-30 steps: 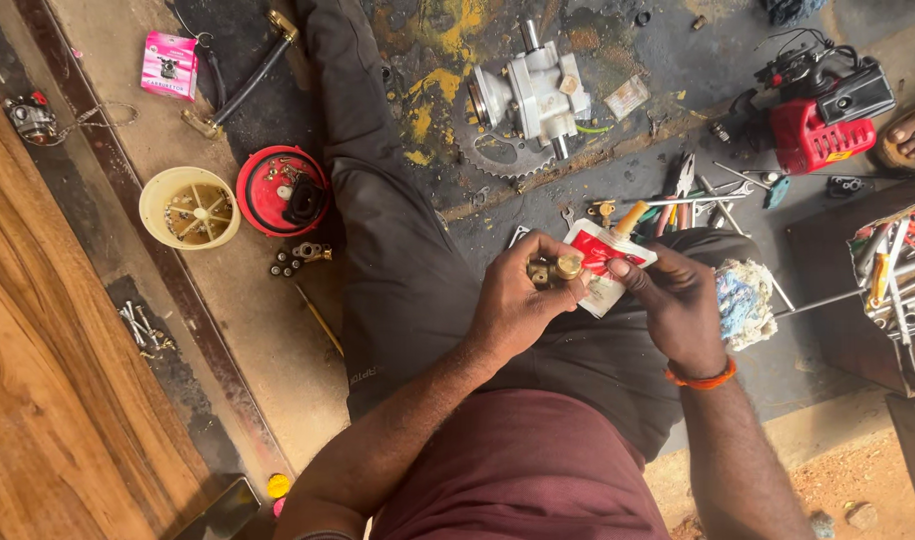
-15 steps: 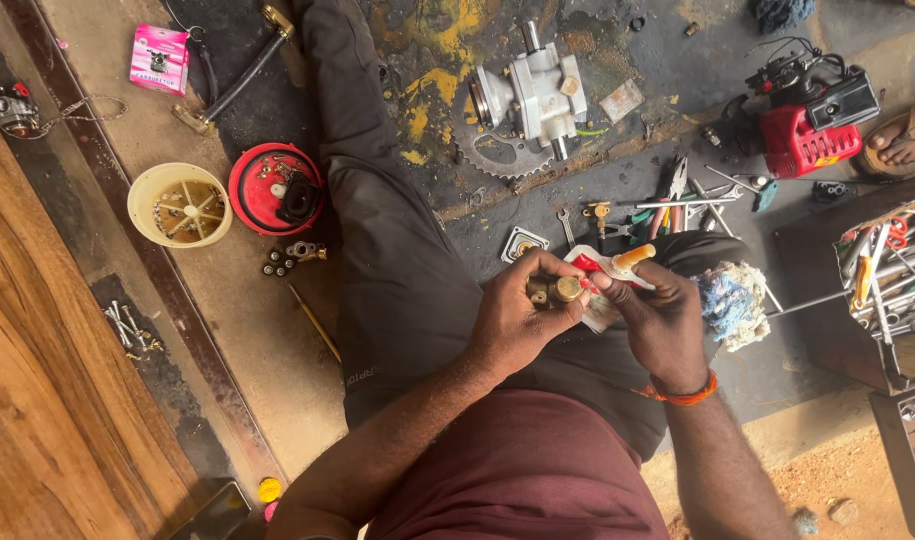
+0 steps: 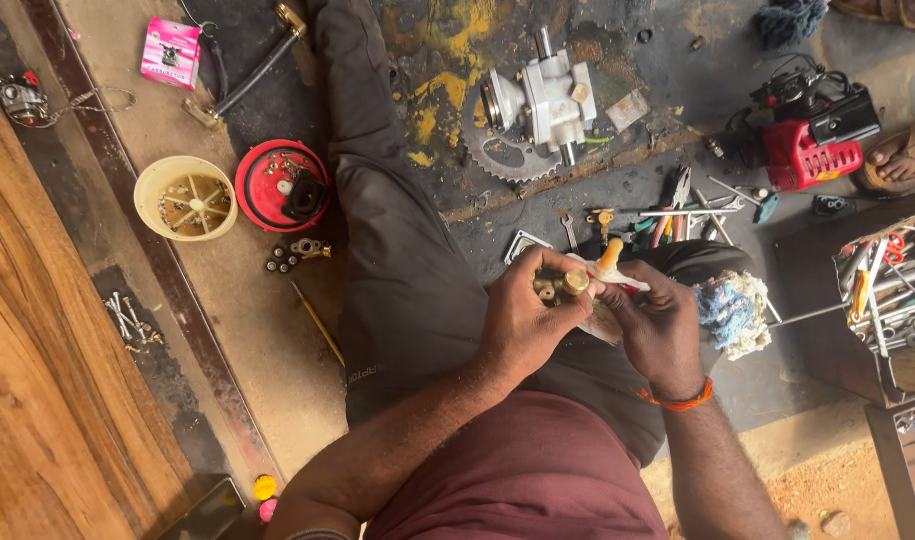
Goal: The person sits on the floor and cleans a mechanical housing with a cloth. They then pick up small brass components, wipe them, and fit them into the housing. The person handles several small parts and tools scattered on the floor.
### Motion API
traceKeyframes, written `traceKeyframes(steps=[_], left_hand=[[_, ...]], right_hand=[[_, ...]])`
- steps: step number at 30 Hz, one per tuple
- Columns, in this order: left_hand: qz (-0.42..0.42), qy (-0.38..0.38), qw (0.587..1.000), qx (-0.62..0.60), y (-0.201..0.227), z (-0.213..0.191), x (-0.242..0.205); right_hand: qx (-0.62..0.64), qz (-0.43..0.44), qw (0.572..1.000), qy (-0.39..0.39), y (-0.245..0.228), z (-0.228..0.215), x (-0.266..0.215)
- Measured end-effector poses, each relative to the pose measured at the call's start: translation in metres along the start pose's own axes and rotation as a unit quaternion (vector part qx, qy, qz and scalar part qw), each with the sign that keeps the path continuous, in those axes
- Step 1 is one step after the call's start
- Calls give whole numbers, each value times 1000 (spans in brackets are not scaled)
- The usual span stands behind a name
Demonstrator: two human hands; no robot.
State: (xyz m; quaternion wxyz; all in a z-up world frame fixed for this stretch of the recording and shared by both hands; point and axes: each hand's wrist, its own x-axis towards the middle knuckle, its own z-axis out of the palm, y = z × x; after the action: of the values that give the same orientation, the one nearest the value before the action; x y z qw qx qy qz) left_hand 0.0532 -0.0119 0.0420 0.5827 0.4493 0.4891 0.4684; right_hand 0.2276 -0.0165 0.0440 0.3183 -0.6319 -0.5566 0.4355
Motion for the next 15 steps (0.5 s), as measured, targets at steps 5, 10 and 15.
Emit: traceKeyframes(steps=[5,10,15], left_hand=[[2,-3,999,38,-2,1,1],[27,5,999,24,-5,3,-3],[29,-3,999,37,-6,-2,1]], right_hand=[[68,31,997,18,12,4,-11],[117,-2,992,53,20,18,-17],[125,39,991,9,7,17,-11]])
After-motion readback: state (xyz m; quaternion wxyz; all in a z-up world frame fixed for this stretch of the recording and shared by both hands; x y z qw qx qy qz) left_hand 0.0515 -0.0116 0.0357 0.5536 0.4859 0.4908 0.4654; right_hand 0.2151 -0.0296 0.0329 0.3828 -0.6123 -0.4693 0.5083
